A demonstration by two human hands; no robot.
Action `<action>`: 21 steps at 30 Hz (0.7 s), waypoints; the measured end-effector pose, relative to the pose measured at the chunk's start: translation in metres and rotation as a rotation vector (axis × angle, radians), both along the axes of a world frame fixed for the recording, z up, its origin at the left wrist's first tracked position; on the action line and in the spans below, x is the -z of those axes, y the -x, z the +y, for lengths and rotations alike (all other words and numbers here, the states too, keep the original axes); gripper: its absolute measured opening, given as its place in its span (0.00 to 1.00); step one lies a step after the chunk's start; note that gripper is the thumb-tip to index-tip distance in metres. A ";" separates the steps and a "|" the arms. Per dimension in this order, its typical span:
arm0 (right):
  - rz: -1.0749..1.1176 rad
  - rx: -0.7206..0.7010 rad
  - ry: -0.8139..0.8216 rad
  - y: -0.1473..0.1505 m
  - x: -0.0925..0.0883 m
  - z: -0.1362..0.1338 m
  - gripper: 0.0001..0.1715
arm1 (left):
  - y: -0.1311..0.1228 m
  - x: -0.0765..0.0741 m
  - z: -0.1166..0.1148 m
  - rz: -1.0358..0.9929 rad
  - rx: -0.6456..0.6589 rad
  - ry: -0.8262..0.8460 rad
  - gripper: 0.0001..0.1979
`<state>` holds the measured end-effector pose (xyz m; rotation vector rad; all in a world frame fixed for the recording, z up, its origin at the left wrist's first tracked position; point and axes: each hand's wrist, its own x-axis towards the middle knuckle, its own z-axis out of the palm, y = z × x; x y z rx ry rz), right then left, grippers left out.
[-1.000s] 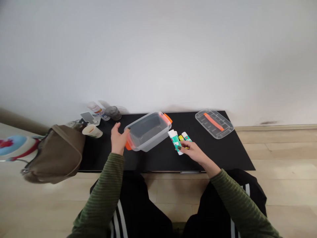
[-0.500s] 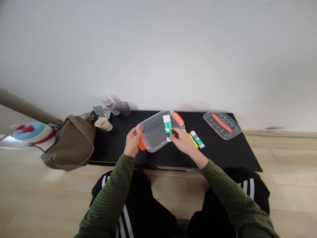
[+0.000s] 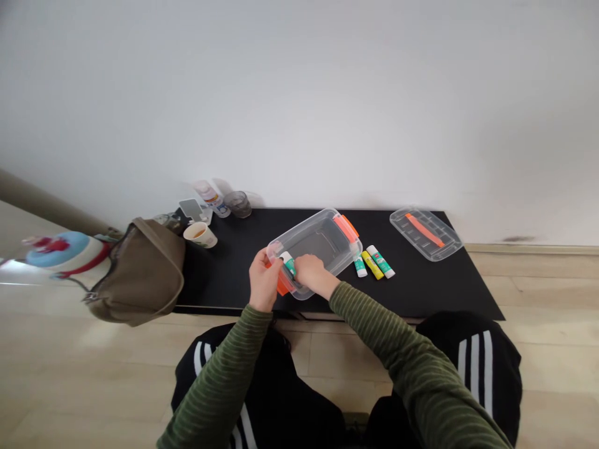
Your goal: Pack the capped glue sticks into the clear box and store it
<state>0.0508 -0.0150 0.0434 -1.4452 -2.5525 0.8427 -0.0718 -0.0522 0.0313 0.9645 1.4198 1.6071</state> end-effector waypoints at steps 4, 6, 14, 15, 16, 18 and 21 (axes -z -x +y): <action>-0.036 -0.079 0.024 -0.012 -0.004 0.016 0.19 | -0.001 -0.001 -0.001 -0.023 -0.002 0.005 0.17; -0.091 -0.148 0.056 -0.025 -0.010 0.035 0.17 | -0.002 -0.001 -0.002 -0.022 -0.010 0.006 0.16; -0.146 -0.127 -0.048 -0.081 -0.007 0.040 0.17 | -0.004 0.000 0.000 -0.019 -0.008 0.011 0.17; -0.017 0.077 -0.184 -0.087 -0.002 0.026 0.15 | -0.003 0.001 0.001 -0.029 -0.009 0.012 0.17; 0.140 0.331 -0.360 -0.095 0.004 0.010 0.15 | -0.003 0.002 0.002 -0.037 -0.014 0.013 0.17; 0.201 0.476 -0.455 -0.117 0.013 -0.016 0.19 | -0.001 0.005 0.003 -0.043 -0.026 0.015 0.17; 0.254 0.725 -0.560 -0.163 0.026 -0.032 0.22 | -0.001 0.008 0.004 -0.044 -0.042 0.014 0.17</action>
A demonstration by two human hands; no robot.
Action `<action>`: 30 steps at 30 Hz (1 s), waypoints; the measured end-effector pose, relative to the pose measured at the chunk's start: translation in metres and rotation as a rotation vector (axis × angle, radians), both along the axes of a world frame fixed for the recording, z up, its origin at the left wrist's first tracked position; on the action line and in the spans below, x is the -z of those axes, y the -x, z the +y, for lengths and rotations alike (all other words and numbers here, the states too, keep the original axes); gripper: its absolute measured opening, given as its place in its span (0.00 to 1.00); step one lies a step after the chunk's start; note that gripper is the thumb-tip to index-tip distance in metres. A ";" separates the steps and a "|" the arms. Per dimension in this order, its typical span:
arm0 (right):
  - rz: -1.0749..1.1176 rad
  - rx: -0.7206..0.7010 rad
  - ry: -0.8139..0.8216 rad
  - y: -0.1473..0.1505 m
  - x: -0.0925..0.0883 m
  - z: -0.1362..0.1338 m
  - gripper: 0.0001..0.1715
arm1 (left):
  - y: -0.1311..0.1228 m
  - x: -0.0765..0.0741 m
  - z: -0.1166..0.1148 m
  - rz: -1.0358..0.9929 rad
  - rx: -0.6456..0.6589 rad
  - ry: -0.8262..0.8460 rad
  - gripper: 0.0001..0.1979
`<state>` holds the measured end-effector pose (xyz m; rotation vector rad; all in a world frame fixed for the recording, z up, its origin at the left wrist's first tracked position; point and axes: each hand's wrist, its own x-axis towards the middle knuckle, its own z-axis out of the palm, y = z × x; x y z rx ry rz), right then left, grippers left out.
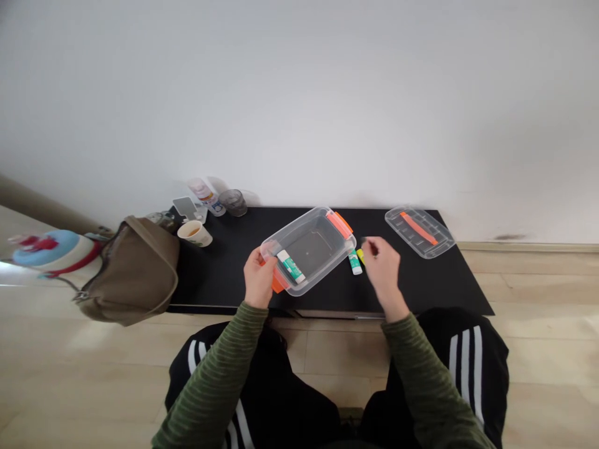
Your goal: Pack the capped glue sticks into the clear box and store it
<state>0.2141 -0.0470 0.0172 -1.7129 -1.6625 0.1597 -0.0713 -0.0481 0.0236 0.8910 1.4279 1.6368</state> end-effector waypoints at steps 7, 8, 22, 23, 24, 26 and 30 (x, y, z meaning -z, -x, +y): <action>-0.133 0.050 0.289 -0.075 0.055 0.013 0.18 | -0.001 0.000 -0.001 -0.011 -0.004 -0.004 0.18; -0.143 0.044 0.306 -0.077 0.061 0.013 0.18 | 0.000 0.000 -0.001 -0.012 -0.004 -0.006 0.18; -0.301 0.118 0.301 -0.065 0.076 0.003 0.22 | 0.002 0.005 0.000 -0.026 -0.024 0.002 0.18; -0.315 0.125 0.295 -0.065 0.076 0.003 0.22 | 0.002 0.005 0.000 -0.027 -0.024 0.003 0.18; -0.325 0.131 0.290 -0.065 0.076 0.004 0.22 | 0.002 0.004 0.000 -0.029 -0.025 0.003 0.18; -0.326 0.142 0.284 -0.066 0.076 0.004 0.21 | 0.001 0.004 0.000 -0.032 -0.024 0.003 0.17; -0.126 0.223 0.297 -0.066 0.071 0.001 0.23 | 0.001 0.003 -0.001 -0.048 -0.022 0.002 0.17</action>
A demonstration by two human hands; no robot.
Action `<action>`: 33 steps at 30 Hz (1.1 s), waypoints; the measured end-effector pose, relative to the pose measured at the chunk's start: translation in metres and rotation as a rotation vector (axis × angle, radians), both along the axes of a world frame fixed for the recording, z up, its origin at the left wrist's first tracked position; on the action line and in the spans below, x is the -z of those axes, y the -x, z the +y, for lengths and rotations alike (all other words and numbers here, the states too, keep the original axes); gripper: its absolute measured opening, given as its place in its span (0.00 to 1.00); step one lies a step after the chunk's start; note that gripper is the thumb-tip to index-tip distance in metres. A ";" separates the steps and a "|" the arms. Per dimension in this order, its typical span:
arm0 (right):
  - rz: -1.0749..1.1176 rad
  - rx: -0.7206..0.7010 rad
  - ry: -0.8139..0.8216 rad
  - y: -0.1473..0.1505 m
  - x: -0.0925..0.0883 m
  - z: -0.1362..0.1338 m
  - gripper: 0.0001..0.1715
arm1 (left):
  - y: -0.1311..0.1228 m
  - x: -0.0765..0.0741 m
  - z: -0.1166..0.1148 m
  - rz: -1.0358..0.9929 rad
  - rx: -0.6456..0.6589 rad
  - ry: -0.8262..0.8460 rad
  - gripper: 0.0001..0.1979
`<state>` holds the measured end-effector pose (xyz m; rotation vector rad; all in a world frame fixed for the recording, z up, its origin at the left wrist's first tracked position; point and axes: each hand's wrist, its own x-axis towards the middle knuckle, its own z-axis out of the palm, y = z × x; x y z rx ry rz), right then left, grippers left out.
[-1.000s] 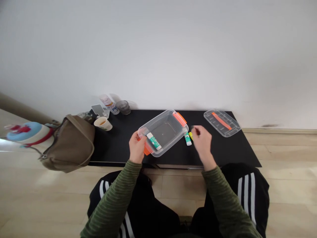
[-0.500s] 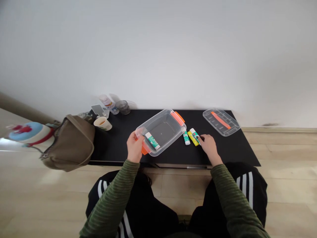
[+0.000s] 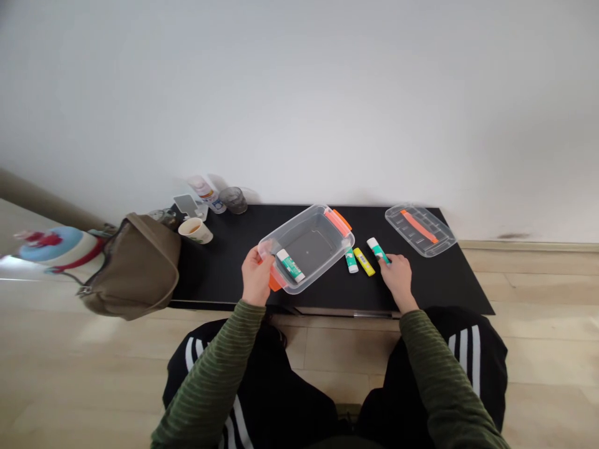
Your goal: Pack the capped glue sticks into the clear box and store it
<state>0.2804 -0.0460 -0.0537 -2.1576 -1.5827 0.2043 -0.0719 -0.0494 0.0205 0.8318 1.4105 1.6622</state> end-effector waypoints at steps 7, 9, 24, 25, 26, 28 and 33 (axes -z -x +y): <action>0.296 -0.071 -0.372 0.049 -0.070 -0.014 0.26 | -0.004 0.001 -0.002 0.033 0.001 -0.010 0.18; 0.247 -0.244 -0.336 0.075 -0.098 -0.013 0.23 | -0.005 0.001 -0.002 0.041 0.004 -0.018 0.17; -0.270 -0.553 0.472 0.219 -0.111 0.032 0.20 | -0.013 -0.008 -0.009 0.065 0.016 -0.009 0.17; -0.272 -0.558 0.495 0.221 -0.109 0.034 0.20 | -0.013 -0.008 -0.009 0.068 0.018 -0.012 0.16; -0.273 -0.565 0.513 0.222 -0.108 0.035 0.19 | -0.013 -0.008 -0.009 0.072 0.019 -0.016 0.16; -0.273 -0.574 0.541 0.223 -0.104 0.038 0.18 | -0.013 -0.007 -0.009 0.075 0.023 -0.024 0.16; -0.259 -0.584 0.566 0.223 -0.093 0.041 0.17 | -0.014 -0.007 -0.011 0.094 0.020 -0.024 0.15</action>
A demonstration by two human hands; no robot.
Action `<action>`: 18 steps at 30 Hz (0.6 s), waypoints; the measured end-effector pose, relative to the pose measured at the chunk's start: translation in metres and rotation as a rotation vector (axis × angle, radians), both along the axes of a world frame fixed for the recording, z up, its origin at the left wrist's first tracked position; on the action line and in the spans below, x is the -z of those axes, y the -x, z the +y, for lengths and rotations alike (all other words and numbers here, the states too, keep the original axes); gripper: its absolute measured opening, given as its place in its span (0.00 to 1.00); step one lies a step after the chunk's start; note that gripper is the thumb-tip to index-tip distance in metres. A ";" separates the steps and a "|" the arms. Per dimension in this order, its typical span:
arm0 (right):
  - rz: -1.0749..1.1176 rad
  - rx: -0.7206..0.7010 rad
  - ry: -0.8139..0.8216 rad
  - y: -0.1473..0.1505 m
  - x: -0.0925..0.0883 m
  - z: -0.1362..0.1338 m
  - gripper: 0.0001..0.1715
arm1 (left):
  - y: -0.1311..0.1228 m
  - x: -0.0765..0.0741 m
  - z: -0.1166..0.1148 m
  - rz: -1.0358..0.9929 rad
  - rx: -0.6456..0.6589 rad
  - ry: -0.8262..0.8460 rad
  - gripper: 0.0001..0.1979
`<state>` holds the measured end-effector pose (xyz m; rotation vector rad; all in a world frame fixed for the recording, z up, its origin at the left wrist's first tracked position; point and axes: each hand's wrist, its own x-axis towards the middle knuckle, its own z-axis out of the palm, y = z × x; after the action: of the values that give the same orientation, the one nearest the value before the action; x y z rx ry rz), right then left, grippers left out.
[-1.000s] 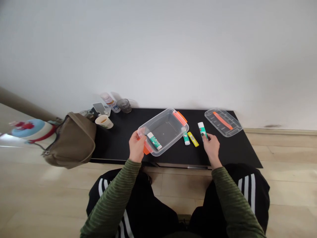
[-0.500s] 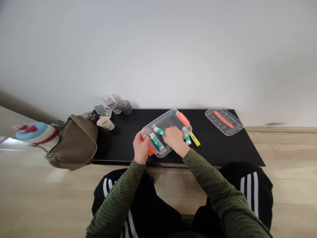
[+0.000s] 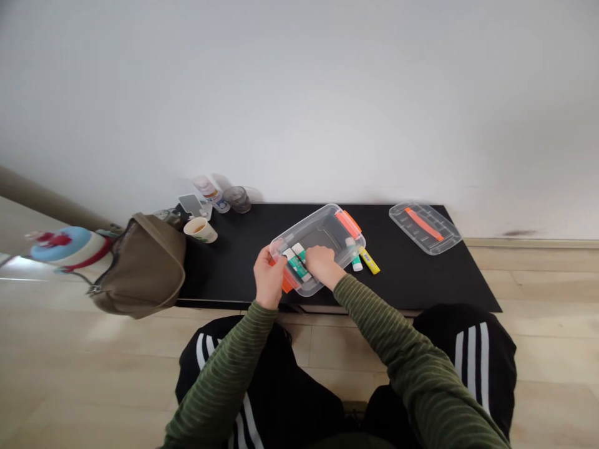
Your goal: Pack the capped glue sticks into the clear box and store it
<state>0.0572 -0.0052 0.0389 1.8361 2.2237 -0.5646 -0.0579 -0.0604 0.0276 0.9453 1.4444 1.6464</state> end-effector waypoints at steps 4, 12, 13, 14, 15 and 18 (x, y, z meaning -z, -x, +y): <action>0.024 -0.005 -0.021 -0.003 -0.001 -0.003 0.16 | -0.001 -0.004 -0.004 0.034 -0.001 0.004 0.15; 0.600 0.092 -0.655 -0.049 -0.014 -0.050 0.19 | 0.002 0.000 0.003 -0.051 -0.025 0.019 0.17; 0.677 0.163 -0.756 -0.061 -0.010 -0.057 0.19 | 0.003 0.001 0.004 -0.070 -0.038 0.025 0.17; 0.726 0.256 -0.839 -0.073 -0.004 -0.064 0.19 | 0.004 0.002 0.005 -0.084 -0.052 0.033 0.17; 0.755 0.351 -0.899 -0.085 0.003 -0.069 0.19 | 0.005 0.003 0.006 -0.094 -0.065 0.041 0.17; 0.742 0.526 -0.920 -0.115 0.025 -0.071 0.18 | 0.006 0.003 0.007 -0.115 -0.081 0.050 0.16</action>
<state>0.1727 -0.0762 0.0143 3.1532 2.7108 -0.3332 -0.0640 -0.0533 0.0242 0.7601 1.4558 1.6866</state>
